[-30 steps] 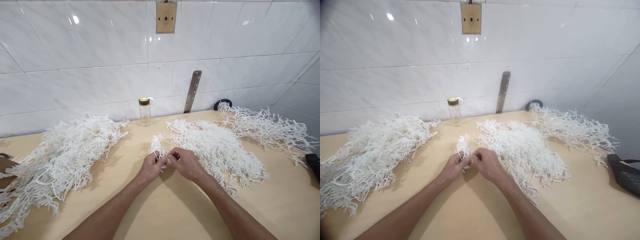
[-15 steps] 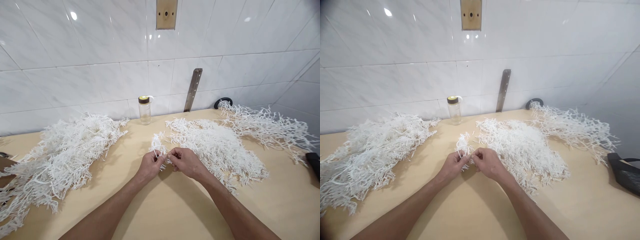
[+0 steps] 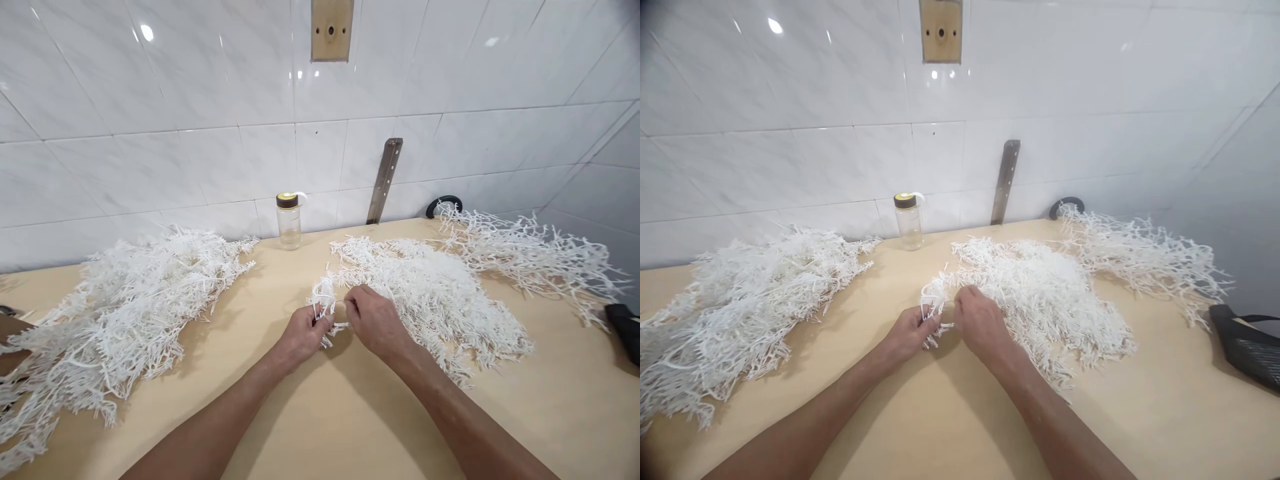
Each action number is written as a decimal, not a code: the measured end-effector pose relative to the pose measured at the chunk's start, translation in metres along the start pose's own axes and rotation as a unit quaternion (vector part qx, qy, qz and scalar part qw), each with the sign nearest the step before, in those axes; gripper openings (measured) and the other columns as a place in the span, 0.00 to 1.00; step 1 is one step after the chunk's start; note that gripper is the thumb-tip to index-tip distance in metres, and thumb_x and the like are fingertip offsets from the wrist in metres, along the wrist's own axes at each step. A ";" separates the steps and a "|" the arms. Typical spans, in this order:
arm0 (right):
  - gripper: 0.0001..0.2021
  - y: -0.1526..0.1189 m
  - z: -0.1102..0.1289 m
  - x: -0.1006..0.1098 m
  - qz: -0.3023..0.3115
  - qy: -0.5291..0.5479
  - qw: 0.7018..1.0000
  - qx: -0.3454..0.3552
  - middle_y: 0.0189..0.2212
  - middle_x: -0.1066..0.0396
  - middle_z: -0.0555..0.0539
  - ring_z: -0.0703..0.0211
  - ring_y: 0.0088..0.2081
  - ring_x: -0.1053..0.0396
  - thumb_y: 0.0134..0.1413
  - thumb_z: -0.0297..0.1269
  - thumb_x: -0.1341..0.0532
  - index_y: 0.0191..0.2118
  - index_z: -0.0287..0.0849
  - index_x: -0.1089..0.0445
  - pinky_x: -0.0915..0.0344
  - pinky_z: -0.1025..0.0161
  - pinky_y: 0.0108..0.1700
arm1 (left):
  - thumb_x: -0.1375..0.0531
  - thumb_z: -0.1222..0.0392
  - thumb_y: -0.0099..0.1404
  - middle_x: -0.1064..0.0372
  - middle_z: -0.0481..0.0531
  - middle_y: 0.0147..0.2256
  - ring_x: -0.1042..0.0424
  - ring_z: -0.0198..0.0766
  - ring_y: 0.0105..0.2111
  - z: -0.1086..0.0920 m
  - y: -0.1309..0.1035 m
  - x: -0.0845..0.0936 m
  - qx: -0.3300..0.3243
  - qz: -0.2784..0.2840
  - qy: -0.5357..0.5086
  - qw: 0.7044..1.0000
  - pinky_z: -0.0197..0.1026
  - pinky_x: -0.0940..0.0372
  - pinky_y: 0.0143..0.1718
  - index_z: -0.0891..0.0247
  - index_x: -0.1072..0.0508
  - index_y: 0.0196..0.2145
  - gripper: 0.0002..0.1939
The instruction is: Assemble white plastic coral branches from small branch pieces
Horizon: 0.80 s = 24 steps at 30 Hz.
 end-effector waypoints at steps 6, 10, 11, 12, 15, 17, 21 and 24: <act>0.08 0.002 -0.008 0.021 -0.109 0.069 0.991 -0.040 0.41 0.28 0.42 0.59 0.29 0.32 0.59 0.35 0.44 0.41 0.41 0.30 0.35 0.59 0.35 | 0.40 0.43 0.60 0.36 0.47 0.22 0.38 0.33 0.24 0.007 0.002 -0.001 -0.029 -0.090 0.038 0.995 0.36 0.44 0.26 0.65 0.30 0.26 0.20; 0.09 -0.002 0.009 0.018 0.020 0.151 0.988 0.004 0.36 0.25 0.47 0.59 0.30 0.30 0.61 0.39 0.43 0.36 0.45 0.26 0.34 0.61 0.35 | 0.39 0.45 0.60 0.35 0.48 0.22 0.36 0.35 0.24 0.008 0.001 -0.001 -0.038 -0.128 0.048 0.990 0.36 0.43 0.26 0.64 0.31 0.24 0.19; 0.08 -0.003 0.012 0.015 0.044 0.152 0.987 0.005 0.36 0.24 0.47 0.59 0.31 0.30 0.60 0.39 0.42 0.35 0.46 0.25 0.34 0.61 0.36 | 0.38 0.45 0.59 0.34 0.49 0.22 0.35 0.35 0.24 0.008 0.000 -0.001 -0.038 -0.133 0.045 0.989 0.36 0.43 0.26 0.64 0.30 0.24 0.19; 0.08 -0.003 0.013 0.012 0.058 0.147 0.987 0.000 0.37 0.24 0.47 0.58 0.32 0.29 0.59 0.39 0.41 0.36 0.45 0.25 0.34 0.60 0.37 | 0.38 0.45 0.59 0.33 0.49 0.22 0.34 0.36 0.24 0.008 0.000 -0.001 -0.037 -0.136 0.041 0.989 0.36 0.42 0.26 0.64 0.30 0.25 0.19; 0.08 -0.005 0.012 0.005 0.065 0.129 0.989 -0.022 0.38 0.24 0.46 0.58 0.32 0.29 0.59 0.38 0.41 0.37 0.44 0.24 0.35 0.59 0.38 | 0.38 0.44 0.59 0.31 0.50 0.23 0.32 0.37 0.24 0.009 0.001 -0.001 -0.034 -0.137 0.037 0.989 0.37 0.40 0.27 0.65 0.29 0.25 0.19; 0.08 -0.005 0.011 0.002 0.060 0.127 0.990 -0.021 0.36 0.24 0.46 0.58 0.32 0.29 0.58 0.35 0.40 0.37 0.43 0.23 0.35 0.60 0.38 | 0.38 0.44 0.60 0.31 0.51 0.23 0.32 0.36 0.24 0.009 0.001 -0.001 -0.035 -0.135 0.036 0.990 0.36 0.40 0.26 0.65 0.29 0.26 0.19; 0.07 -0.005 0.011 0.002 0.041 0.132 0.990 0.004 0.32 0.25 0.48 0.59 0.30 0.30 0.57 0.32 0.41 0.35 0.43 0.25 0.37 0.62 0.36 | 0.40 0.44 0.61 0.30 0.51 0.24 0.32 0.37 0.25 0.008 0.001 -0.001 -0.033 -0.134 0.038 0.990 0.36 0.40 0.27 0.65 0.28 0.26 0.20; 0.06 -0.006 0.013 0.002 0.029 0.132 0.991 0.017 0.31 0.26 0.48 0.60 0.29 0.31 0.57 0.31 0.42 0.33 0.42 0.27 0.38 0.62 0.34 | 0.40 0.43 0.61 0.30 0.51 0.24 0.32 0.36 0.25 0.008 0.001 -0.001 -0.030 -0.125 0.028 0.991 0.36 0.40 0.26 0.66 0.28 0.27 0.20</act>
Point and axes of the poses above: each hand's wrist, its own y-axis towards the middle knuckle, its own x-axis out of the back of the hand, z = x × y, the point moved 2 cm from there along y, towards the middle knuckle
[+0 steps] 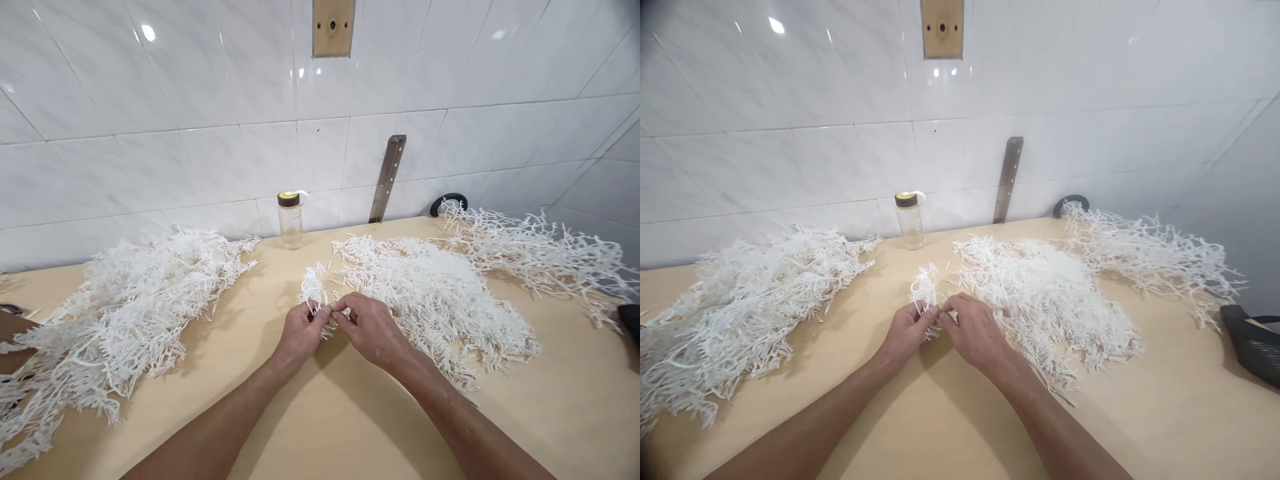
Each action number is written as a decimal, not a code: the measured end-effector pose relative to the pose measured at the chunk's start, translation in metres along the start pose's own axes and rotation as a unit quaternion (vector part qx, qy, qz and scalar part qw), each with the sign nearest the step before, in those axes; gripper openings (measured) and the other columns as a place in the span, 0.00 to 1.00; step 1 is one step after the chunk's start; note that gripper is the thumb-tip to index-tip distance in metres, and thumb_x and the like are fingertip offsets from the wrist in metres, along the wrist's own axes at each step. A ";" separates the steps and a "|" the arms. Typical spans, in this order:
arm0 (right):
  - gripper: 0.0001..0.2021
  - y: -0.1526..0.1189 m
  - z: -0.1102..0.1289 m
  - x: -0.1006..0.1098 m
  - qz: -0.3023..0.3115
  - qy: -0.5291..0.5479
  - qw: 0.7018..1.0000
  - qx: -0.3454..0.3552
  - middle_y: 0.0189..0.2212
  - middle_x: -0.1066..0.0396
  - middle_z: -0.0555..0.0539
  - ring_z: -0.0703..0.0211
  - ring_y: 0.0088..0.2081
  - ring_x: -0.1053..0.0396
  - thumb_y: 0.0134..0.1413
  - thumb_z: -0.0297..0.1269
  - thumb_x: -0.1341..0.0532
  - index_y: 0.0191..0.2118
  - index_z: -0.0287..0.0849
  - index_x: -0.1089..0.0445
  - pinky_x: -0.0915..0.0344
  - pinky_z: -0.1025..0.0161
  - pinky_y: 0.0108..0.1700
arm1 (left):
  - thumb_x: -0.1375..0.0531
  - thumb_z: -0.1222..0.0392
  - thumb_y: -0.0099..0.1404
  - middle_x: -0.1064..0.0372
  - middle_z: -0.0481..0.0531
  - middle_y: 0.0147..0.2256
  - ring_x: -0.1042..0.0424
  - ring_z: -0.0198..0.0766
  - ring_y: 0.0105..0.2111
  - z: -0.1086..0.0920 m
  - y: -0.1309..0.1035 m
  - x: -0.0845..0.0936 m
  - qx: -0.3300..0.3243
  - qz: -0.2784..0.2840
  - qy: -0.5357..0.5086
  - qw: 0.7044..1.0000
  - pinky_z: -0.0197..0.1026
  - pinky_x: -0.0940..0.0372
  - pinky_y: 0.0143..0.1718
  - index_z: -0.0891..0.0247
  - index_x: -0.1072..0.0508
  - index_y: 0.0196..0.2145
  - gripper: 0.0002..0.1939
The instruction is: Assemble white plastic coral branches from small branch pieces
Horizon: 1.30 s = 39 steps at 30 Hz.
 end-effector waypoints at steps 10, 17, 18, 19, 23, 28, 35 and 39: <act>0.06 -0.003 0.005 -0.008 -0.025 0.008 0.998 0.057 0.32 0.30 0.48 0.61 0.29 0.34 0.61 0.29 0.45 0.34 0.42 0.32 0.39 0.63 0.33 | 0.37 0.42 0.56 0.41 0.44 0.21 0.43 0.30 0.20 -0.006 0.000 0.002 0.086 0.020 -0.077 0.993 0.34 0.49 0.21 0.63 0.34 0.25 0.21; 0.10 -0.005 0.009 -0.010 0.023 -0.045 0.993 0.110 0.32 0.33 0.46 0.57 0.34 0.35 0.62 0.25 0.50 0.32 0.42 0.36 0.39 0.61 0.37 | 0.39 0.48 0.57 0.46 0.43 0.20 0.46 0.31 0.22 -0.003 0.004 0.003 0.039 -0.002 0.007 0.999 0.35 0.51 0.24 0.62 0.39 0.22 0.17; 0.10 -0.005 0.008 -0.010 0.025 -0.045 0.994 0.098 0.31 0.33 0.46 0.58 0.33 0.35 0.62 0.25 0.50 0.32 0.42 0.36 0.40 0.61 0.37 | 0.40 0.48 0.58 0.46 0.43 0.20 0.46 0.31 0.22 -0.002 0.004 0.003 0.024 -0.004 0.021 0.999 0.35 0.51 0.24 0.62 0.39 0.22 0.17; 0.09 -0.004 0.007 -0.009 0.025 -0.039 0.996 0.081 0.32 0.33 0.47 0.59 0.32 0.35 0.62 0.26 0.49 0.32 0.42 0.36 0.40 0.61 0.36 | 0.41 0.47 0.59 0.46 0.43 0.21 0.46 0.31 0.23 -0.001 0.005 0.003 0.010 -0.004 0.033 0.999 0.35 0.50 0.25 0.62 0.39 0.22 0.18; 0.08 -0.002 0.003 -0.009 0.017 -0.004 1.000 0.005 0.31 0.32 0.49 0.60 0.31 0.34 0.62 0.30 0.47 0.32 0.43 0.35 0.41 0.63 0.35 | 0.45 0.47 0.63 0.45 0.44 0.21 0.45 0.32 0.23 0.001 0.006 0.005 -0.025 0.015 0.069 0.997 0.36 0.49 0.26 0.62 0.39 0.23 0.18; 0.08 -0.003 0.005 -0.016 0.001 -0.068 0.997 0.020 0.31 0.34 0.48 0.60 0.29 0.37 0.61 0.28 0.48 0.30 0.42 0.38 0.43 0.63 0.31 | 0.46 0.55 0.63 0.43 0.45 0.21 0.44 0.33 0.23 -0.003 0.005 0.004 -0.012 0.012 0.153 0.988 0.36 0.49 0.26 0.61 0.41 0.22 0.14; 0.07 0.002 -0.008 -0.001 -0.160 -0.065 0.985 0.013 0.26 0.36 0.49 0.61 0.26 0.39 0.54 0.27 0.47 0.27 0.44 0.42 0.43 0.64 0.30 | 0.45 0.55 0.62 0.45 0.44 0.20 0.44 0.33 0.23 0.001 0.009 0.011 -0.016 -0.038 0.162 0.986 0.37 0.50 0.26 0.61 0.41 0.21 0.15; 0.03 0.008 -0.028 0.017 -0.191 -0.055 0.978 -0.065 0.23 0.33 0.50 0.59 0.26 0.35 0.53 0.32 0.44 0.29 0.44 0.37 0.41 0.62 0.32 | 0.43 0.47 0.63 0.48 0.43 0.20 0.46 0.32 0.23 0.004 0.008 0.012 -0.036 -0.026 0.093 0.995 0.36 0.50 0.26 0.62 0.39 0.22 0.19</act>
Point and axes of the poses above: each hand's wrist, its own y-axis towards the middle knuckle, its own x-axis out of the back of the hand, z = x × y, the point moved 2 cm from there along y, towards the middle knuckle
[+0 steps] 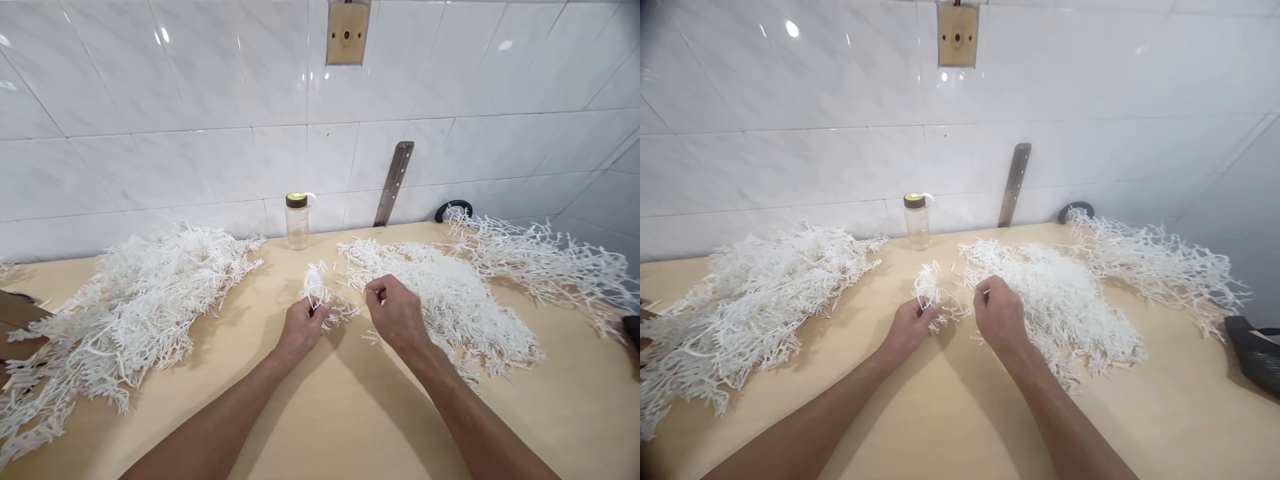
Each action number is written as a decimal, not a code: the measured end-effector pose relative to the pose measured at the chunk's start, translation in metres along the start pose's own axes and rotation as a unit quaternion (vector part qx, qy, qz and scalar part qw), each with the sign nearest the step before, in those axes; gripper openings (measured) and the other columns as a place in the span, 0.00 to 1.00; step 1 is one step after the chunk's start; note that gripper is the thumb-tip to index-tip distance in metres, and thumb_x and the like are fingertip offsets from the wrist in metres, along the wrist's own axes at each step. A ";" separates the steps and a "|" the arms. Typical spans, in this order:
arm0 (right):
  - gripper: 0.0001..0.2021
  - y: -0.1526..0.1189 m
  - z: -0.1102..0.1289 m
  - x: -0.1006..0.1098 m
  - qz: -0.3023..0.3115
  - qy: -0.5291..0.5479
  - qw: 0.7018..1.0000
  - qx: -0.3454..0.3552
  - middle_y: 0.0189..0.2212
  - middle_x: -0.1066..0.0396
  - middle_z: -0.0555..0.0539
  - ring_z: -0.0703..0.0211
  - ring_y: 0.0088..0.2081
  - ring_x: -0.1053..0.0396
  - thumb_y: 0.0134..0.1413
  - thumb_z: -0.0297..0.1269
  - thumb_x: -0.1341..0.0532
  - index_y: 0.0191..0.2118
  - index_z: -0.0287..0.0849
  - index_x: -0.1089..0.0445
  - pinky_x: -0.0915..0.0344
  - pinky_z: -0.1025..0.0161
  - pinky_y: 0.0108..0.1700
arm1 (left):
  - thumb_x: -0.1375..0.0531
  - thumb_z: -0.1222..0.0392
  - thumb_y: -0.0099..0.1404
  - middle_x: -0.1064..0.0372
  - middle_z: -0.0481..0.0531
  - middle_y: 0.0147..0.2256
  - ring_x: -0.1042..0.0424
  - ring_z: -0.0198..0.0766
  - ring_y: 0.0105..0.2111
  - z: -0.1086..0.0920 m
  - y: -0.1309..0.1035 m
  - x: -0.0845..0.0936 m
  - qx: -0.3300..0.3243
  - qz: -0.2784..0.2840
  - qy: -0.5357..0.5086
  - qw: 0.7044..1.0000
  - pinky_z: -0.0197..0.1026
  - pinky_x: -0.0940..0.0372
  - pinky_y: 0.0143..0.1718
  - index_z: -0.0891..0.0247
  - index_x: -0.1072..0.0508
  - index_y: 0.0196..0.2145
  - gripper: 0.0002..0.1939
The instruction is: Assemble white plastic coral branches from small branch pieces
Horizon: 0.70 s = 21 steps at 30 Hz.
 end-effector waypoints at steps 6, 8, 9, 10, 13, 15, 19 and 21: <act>0.09 0.014 -0.019 0.020 -0.041 -0.067 0.997 -0.024 0.31 0.27 0.44 0.59 0.24 0.34 0.58 0.41 0.44 0.34 0.42 0.31 0.39 0.58 0.35 | 0.41 0.46 0.61 0.52 0.42 0.20 0.50 0.30 0.22 -0.005 -0.005 -0.001 -0.003 -0.007 -0.052 0.999 0.35 0.51 0.25 0.62 0.41 0.21 0.21; 0.12 0.013 -0.012 0.021 -0.047 -0.057 0.997 0.001 0.39 0.26 0.40 0.60 0.24 0.34 0.60 0.42 0.45 0.37 0.40 0.29 0.37 0.57 0.36 | 0.40 0.44 0.61 0.51 0.42 0.20 0.49 0.30 0.22 -0.005 -0.006 -0.002 -0.003 -0.011 -0.064 0.998 0.35 0.50 0.25 0.62 0.39 0.21 0.21; 0.12 0.010 -0.006 0.019 -0.032 -0.037 0.999 0.008 0.40 0.26 0.39 0.60 0.23 0.34 0.60 0.42 0.45 0.38 0.40 0.28 0.36 0.57 0.35 | 0.40 0.44 0.61 0.49 0.42 0.20 0.48 0.30 0.22 -0.005 -0.006 -0.002 -0.004 -0.013 -0.071 0.997 0.35 0.50 0.25 0.62 0.37 0.22 0.21; 0.13 0.007 0.000 0.016 -0.003 -0.007 1.000 0.012 0.38 0.25 0.41 0.60 0.23 0.34 0.61 0.42 0.45 0.38 0.41 0.27 0.35 0.58 0.35 | 0.40 0.43 0.61 0.46 0.43 0.20 0.46 0.31 0.22 -0.005 -0.006 -0.002 -0.003 -0.014 -0.079 0.997 0.34 0.48 0.25 0.63 0.35 0.23 0.20; 0.11 -0.006 0.021 0.000 0.154 0.078 0.985 0.017 0.30 0.24 0.47 0.58 0.26 0.31 0.61 0.41 0.44 0.35 0.45 0.25 0.35 0.61 0.32 | 0.39 0.44 0.60 0.38 0.45 0.21 0.40 0.32 0.23 -0.007 -0.006 -0.003 -0.004 -0.015 -0.096 0.995 0.35 0.44 0.27 0.64 0.30 0.26 0.19; 0.09 -0.014 0.030 -0.007 0.195 0.094 0.976 0.030 0.31 0.24 0.48 0.59 0.28 0.31 0.59 0.38 0.43 0.35 0.45 0.25 0.35 0.62 0.33 | 0.38 0.45 0.59 0.37 0.45 0.21 0.39 0.32 0.23 -0.008 -0.006 -0.003 0.001 -0.017 -0.098 0.995 0.35 0.43 0.28 0.64 0.29 0.26 0.18; 0.08 -0.018 0.033 -0.012 0.224 0.100 0.969 0.011 0.28 0.25 0.51 0.61 0.27 0.31 0.57 0.36 0.42 0.32 0.45 0.26 0.36 0.63 0.33 | 0.37 0.46 0.59 0.37 0.44 0.20 0.40 0.31 0.22 -0.008 -0.006 -0.003 0.013 -0.033 -0.090 0.995 0.34 0.43 0.27 0.64 0.29 0.24 0.18; 0.11 -0.018 0.031 -0.012 0.248 0.110 0.962 -0.019 0.23 0.29 0.52 0.62 0.24 0.33 0.58 0.40 0.43 0.29 0.44 0.28 0.37 0.64 0.28 | 0.37 0.46 0.59 0.38 0.44 0.20 0.40 0.31 0.22 -0.007 -0.006 -0.002 0.013 -0.040 -0.086 0.995 0.34 0.43 0.26 0.64 0.30 0.23 0.18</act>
Point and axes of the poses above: each hand's wrist, its own y-axis towards the middle knuckle, its own x-axis out of the back of the hand, z = x × y, the point moved 2 cm from there along y, towards the middle knuckle
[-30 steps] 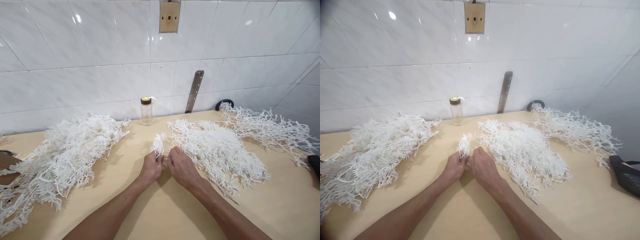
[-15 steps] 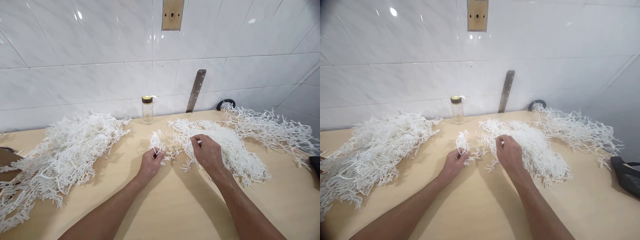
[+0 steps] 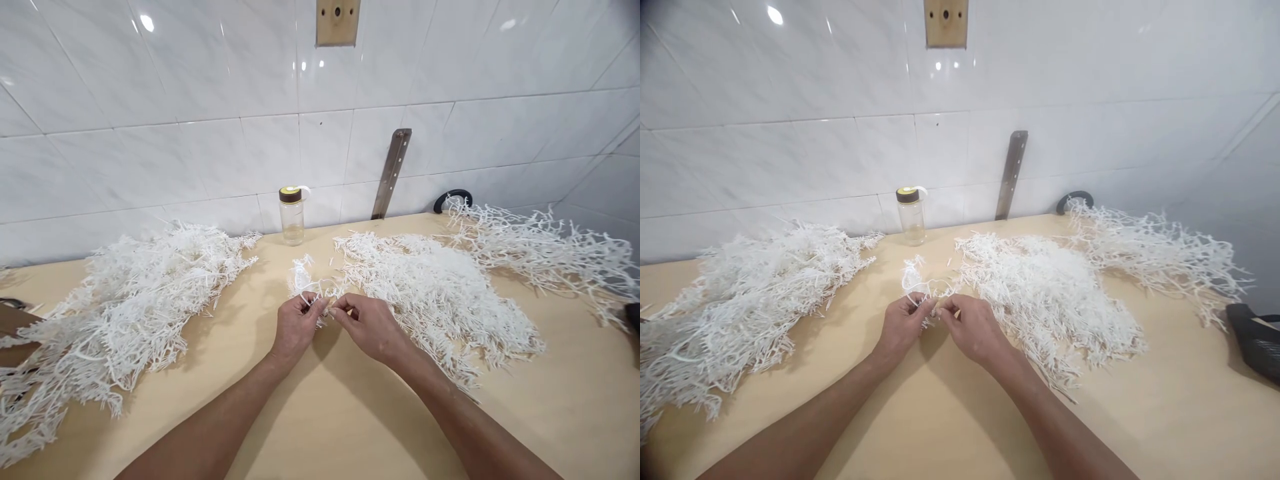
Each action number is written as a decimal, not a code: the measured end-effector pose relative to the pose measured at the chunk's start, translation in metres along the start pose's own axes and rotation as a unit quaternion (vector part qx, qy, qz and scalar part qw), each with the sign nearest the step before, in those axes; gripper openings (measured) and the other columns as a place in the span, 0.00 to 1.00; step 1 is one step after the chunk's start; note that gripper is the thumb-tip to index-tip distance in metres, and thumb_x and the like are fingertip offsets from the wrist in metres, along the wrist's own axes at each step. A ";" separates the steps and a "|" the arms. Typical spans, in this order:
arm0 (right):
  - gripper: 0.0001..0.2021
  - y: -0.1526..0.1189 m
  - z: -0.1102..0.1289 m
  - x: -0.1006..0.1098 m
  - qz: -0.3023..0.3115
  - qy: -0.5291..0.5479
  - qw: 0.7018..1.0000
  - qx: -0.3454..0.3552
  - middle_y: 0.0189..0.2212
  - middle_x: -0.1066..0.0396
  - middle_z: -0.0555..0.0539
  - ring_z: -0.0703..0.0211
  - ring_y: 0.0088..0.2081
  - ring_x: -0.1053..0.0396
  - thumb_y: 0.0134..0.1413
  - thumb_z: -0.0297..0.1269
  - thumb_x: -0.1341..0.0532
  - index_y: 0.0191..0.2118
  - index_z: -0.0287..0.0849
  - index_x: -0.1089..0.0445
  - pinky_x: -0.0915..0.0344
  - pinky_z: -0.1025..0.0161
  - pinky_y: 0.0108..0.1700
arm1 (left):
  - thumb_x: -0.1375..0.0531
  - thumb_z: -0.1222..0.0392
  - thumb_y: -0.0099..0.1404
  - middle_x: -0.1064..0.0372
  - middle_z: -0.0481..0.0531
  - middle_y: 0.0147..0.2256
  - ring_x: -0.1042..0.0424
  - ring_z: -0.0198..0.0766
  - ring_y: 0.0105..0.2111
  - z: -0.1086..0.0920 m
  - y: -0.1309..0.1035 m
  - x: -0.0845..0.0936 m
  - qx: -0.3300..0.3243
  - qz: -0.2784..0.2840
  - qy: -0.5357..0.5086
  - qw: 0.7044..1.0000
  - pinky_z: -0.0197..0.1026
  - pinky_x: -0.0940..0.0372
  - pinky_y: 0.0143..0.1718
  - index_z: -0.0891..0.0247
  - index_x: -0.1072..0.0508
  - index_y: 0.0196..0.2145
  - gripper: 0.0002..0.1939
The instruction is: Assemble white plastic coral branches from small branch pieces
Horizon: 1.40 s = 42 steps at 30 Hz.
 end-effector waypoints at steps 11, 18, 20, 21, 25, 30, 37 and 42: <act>0.17 0.002 -0.016 -0.010 0.117 0.235 0.959 -0.109 0.19 0.36 0.55 0.68 0.16 0.36 0.56 0.51 0.40 0.27 0.41 0.33 0.40 0.69 0.20 | 0.38 0.47 0.60 0.32 0.48 0.22 0.35 0.35 0.25 -0.009 -0.001 -0.001 -0.022 0.043 -0.019 0.999 0.36 0.38 0.29 0.64 0.26 0.21 0.18; 0.13 0.005 -0.020 -0.009 0.082 0.196 0.971 -0.111 0.20 0.37 0.55 0.68 0.17 0.36 0.55 0.47 0.40 0.31 0.41 0.31 0.39 0.70 0.19 | 0.37 0.43 0.58 0.36 0.46 0.19 0.40 0.31 0.19 -0.002 0.000 -0.003 0.024 0.047 -0.032 0.998 0.34 0.44 0.21 0.65 0.26 0.26 0.20; 0.12 0.005 -0.019 -0.007 0.068 0.184 0.975 -0.105 0.20 0.37 0.55 0.68 0.18 0.36 0.55 0.46 0.40 0.31 0.42 0.30 0.37 0.69 0.20 | 0.37 0.43 0.57 0.36 0.46 0.19 0.40 0.30 0.19 0.000 0.001 -0.002 0.041 0.043 -0.049 0.997 0.34 0.45 0.21 0.65 0.26 0.27 0.20; 0.12 0.005 -0.018 -0.006 0.062 0.177 0.977 -0.101 0.21 0.37 0.55 0.68 0.18 0.36 0.55 0.45 0.39 0.30 0.42 0.30 0.36 0.69 0.20 | 0.36 0.43 0.57 0.36 0.46 0.19 0.40 0.30 0.19 0.000 0.001 -0.002 0.047 0.041 -0.054 0.997 0.34 0.45 0.21 0.66 0.26 0.27 0.20; 0.11 0.005 -0.013 -0.002 0.054 0.156 0.982 -0.086 0.22 0.34 0.54 0.68 0.18 0.37 0.54 0.44 0.39 0.30 0.41 0.29 0.36 0.68 0.20 | 0.36 0.45 0.57 0.35 0.48 0.20 0.39 0.31 0.21 0.000 0.002 -0.001 0.049 0.046 -0.042 0.997 0.34 0.45 0.22 0.66 0.27 0.25 0.19; 0.09 0.004 -0.009 -0.003 0.041 0.163 0.984 -0.064 0.25 0.31 0.51 0.64 0.22 0.34 0.52 0.43 0.37 0.30 0.42 0.27 0.33 0.67 0.22 | 0.35 0.45 0.55 0.38 0.45 0.19 0.42 0.30 0.19 -0.007 0.001 -0.001 0.061 0.049 -0.062 0.995 0.33 0.47 0.20 0.65 0.28 0.24 0.19; 0.11 0.003 -0.006 -0.004 0.012 0.204 0.977 -0.057 0.26 0.29 0.51 0.66 0.19 0.35 0.53 0.45 0.37 0.31 0.42 0.27 0.33 0.66 0.23 | 0.33 0.43 0.51 0.36 0.47 0.20 0.40 0.29 0.19 -0.012 0.002 0.002 0.141 0.066 -0.132 0.979 0.33 0.49 0.18 0.66 0.29 0.24 0.21; 0.12 0.003 -0.003 -0.006 0.007 0.226 0.973 -0.052 0.26 0.29 0.51 0.67 0.18 0.35 0.53 0.46 0.37 0.33 0.41 0.28 0.34 0.65 0.23 | 0.34 0.42 0.53 0.39 0.45 0.20 0.42 0.29 0.18 -0.011 0.002 0.001 0.132 0.070 -0.116 0.982 0.33 0.49 0.17 0.65 0.31 0.24 0.22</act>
Point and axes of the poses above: each hand's wrist, its own y-axis towards the middle knuckle, its own x-axis out of the back of the hand, z = x × y, the point moved 2 cm from there along y, towards the middle knuckle
